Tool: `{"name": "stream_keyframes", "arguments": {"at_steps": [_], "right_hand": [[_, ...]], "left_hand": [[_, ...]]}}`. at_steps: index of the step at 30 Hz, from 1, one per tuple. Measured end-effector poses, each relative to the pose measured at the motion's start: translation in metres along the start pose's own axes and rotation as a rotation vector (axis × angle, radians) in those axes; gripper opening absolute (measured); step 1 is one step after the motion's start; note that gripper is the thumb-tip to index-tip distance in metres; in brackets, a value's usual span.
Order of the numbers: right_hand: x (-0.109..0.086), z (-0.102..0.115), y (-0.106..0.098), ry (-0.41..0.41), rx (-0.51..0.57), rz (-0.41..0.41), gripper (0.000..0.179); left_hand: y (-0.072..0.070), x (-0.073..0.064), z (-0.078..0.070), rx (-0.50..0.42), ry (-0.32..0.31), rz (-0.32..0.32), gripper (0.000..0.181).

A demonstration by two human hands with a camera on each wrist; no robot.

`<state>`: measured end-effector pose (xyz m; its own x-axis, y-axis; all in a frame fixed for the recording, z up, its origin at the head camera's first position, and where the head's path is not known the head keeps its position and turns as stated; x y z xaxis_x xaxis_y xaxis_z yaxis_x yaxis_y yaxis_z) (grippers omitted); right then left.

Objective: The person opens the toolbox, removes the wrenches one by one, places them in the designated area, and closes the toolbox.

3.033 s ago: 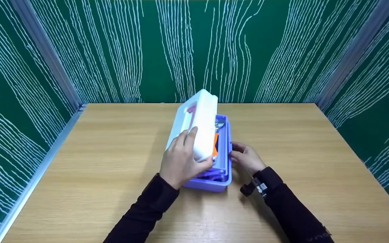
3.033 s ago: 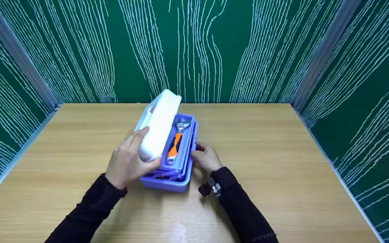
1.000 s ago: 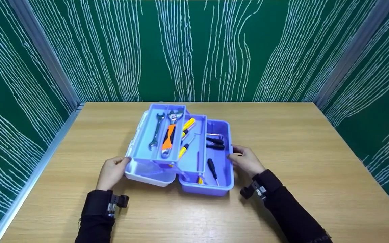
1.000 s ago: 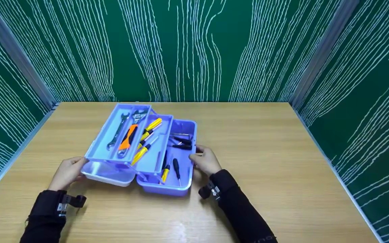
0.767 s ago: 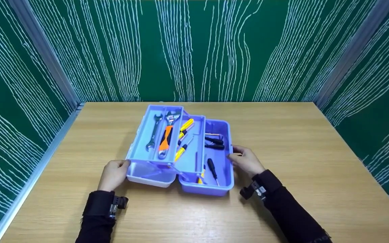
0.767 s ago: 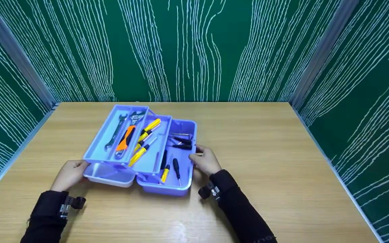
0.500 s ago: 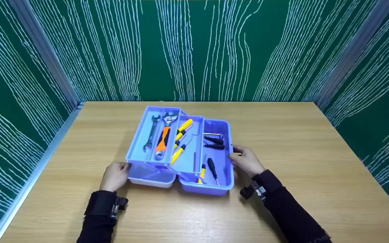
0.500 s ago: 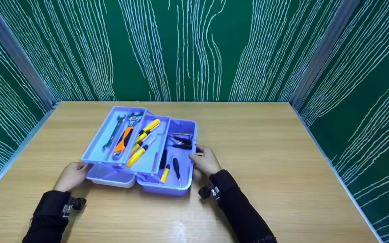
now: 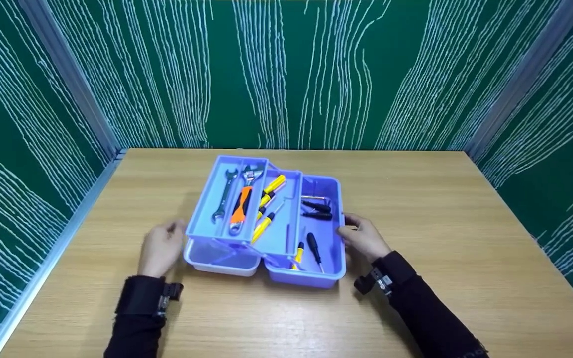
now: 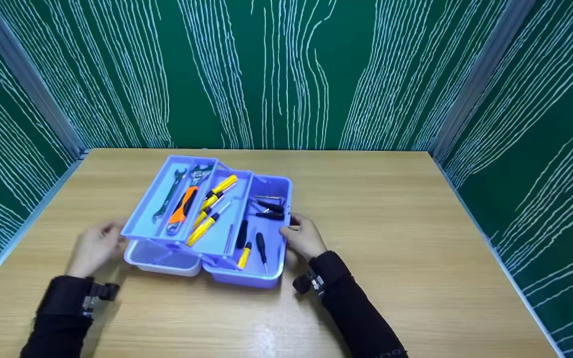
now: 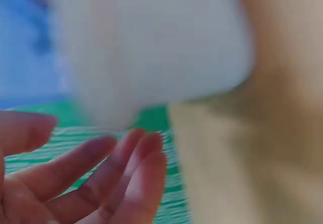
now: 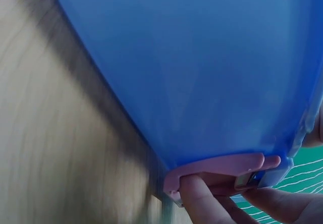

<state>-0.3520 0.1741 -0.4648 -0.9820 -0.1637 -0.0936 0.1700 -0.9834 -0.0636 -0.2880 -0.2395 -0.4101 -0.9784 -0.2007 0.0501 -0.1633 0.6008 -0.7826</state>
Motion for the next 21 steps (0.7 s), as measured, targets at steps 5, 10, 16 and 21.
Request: {"name": "stream_keyframes", "arguments": {"at_steps": [5,10,16,21], "right_hand": [[-0.001,-0.001,-0.002,0.006,-0.005,-0.005,0.052],[-0.001,0.000,-0.003,-0.005,-0.003,-0.007,0.050],[-0.001,0.001,-0.002,-0.014,-0.025,0.004,0.051],[-0.001,0.001,0.001,-0.014,-0.028,0.017,0.053]], "left_hand": [[-0.041,0.006,-0.039,0.003,0.103,-0.124,0.053],[-0.057,0.015,-0.090,0.065,0.228,-0.129,0.048],[-0.044,0.041,-0.123,0.186,0.227,0.008,0.051],[-0.018,0.058,-0.131,0.309,0.186,0.192,0.051]]}}
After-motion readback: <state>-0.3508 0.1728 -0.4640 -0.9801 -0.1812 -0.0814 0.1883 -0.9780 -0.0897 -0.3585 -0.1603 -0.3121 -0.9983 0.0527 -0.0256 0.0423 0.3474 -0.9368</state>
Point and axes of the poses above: each hand's wrist, its own x-axis towards the middle knuckle, its own y-axis out of the palm, z = x × y, the point moved 10 cm from there along x, towards the middle knuckle, and after that the axes turned 11 degrees about x, right-handed, at the moved point
